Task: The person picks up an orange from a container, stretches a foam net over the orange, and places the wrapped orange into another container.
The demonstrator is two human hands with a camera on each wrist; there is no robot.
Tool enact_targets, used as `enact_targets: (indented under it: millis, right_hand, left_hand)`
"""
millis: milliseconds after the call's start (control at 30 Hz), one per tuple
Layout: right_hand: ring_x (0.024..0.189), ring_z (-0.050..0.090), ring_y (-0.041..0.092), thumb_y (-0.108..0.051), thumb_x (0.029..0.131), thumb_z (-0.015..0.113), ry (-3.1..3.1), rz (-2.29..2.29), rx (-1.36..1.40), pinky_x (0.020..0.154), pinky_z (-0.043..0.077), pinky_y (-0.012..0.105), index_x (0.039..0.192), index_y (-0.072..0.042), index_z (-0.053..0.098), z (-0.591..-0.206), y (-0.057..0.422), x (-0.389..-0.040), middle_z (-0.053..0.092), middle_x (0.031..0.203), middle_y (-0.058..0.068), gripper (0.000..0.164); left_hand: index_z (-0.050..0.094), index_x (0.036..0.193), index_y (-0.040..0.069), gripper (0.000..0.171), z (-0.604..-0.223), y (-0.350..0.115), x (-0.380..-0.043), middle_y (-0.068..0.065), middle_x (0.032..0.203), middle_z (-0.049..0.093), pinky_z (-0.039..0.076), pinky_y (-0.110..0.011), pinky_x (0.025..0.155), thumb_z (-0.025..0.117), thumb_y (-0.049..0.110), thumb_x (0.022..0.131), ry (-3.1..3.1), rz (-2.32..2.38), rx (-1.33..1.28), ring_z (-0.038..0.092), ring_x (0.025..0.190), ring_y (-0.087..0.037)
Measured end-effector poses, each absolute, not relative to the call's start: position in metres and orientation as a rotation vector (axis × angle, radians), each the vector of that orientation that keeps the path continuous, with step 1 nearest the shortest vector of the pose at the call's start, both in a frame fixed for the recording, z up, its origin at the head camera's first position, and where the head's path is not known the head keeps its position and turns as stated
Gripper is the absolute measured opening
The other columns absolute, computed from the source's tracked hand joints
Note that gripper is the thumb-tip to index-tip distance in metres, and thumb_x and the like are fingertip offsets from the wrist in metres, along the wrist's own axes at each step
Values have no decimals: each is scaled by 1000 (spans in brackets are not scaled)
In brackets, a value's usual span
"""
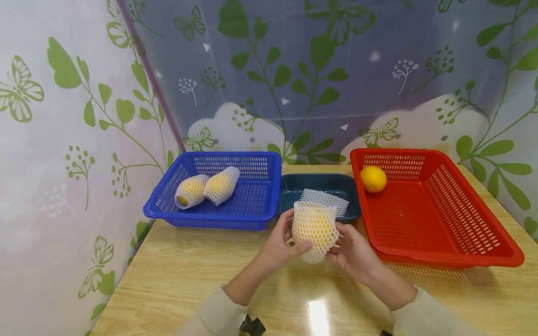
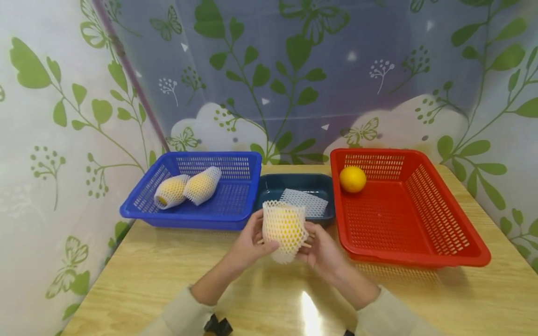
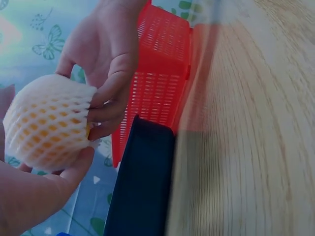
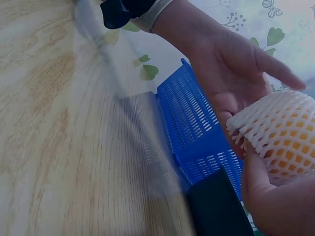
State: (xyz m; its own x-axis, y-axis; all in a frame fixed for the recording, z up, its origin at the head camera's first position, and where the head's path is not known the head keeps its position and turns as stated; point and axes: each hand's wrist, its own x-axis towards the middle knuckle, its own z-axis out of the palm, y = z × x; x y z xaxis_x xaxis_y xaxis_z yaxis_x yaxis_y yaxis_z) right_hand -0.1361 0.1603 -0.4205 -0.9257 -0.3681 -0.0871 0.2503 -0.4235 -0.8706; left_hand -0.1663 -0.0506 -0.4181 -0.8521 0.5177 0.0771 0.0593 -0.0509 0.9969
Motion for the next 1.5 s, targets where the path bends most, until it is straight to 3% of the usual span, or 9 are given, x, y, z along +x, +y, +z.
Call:
enact_targets:
  millis: [233,433,633,800,933,1067,1233,1500]
  right_hand:
    - [101,57,20,-30,105,25,1426,-2355,-123,90,53,31,133,-11,31,-421,158,-135,55,116,4,35]
    - [100,59,22,-35,105,29,1461,-2283,-88,90,53,32,128,-14,37,-418,157,-133,57,113,4,32]
    - [104,57,22,-41,104,34,1689,-2181,-10,94,50,37,132,-10,36,-411,153,-130,51,117,5,42]
    - [105,56,14,-41,105,32,1862,-2180,-47,95,47,28,141,-6,33,-407,153,-130,52,120,-1,50]
    - [110,55,11,-36,105,38,1936,-2149,-123,96,46,21,149,-1,22,-403,155,-131,44,136,11,58]
    - [112,52,16,-31,101,50,2005,-2094,-120,97,47,26,150,-1,20,-405,156,-132,36,144,22,65]
    - [115,50,26,-27,96,61,2078,-2030,-58,100,47,39,148,-5,26,-409,155,-134,41,142,23,66]
    - [115,51,26,-28,97,59,2011,-2058,-38,101,46,40,147,-5,27,-410,154,-133,40,142,21,64]
  left_hand:
    - [23,149,14,84,-420,-47,-166,-16,139,42,47,-46,99,75,32,86,1964,1950,609,51,122,-28]
    - [26,149,11,75,-421,-47,-169,-19,136,46,49,-43,97,71,18,89,1950,1984,522,53,118,-28]
    - [26,149,8,68,-423,-52,-173,-23,134,49,50,-44,93,62,13,92,1798,2023,462,57,113,-26]
    - [25,148,7,64,-423,-53,-173,-24,135,48,48,-49,96,57,13,93,1673,2048,447,57,113,-26]
    - [24,149,8,65,-424,-54,-173,-23,136,47,47,-50,97,57,14,93,1627,2050,425,58,112,-27]
    - [24,148,7,64,-424,-55,-173,-23,136,47,48,-49,96,58,13,94,1610,2025,424,58,111,-26]
    - [25,148,6,65,-424,-55,-173,-23,133,49,49,-49,94,61,15,94,1593,1990,446,58,111,-27]
    - [21,151,6,62,-424,-60,-174,-22,142,41,48,-46,97,52,17,98,1536,1966,457,55,112,-24]
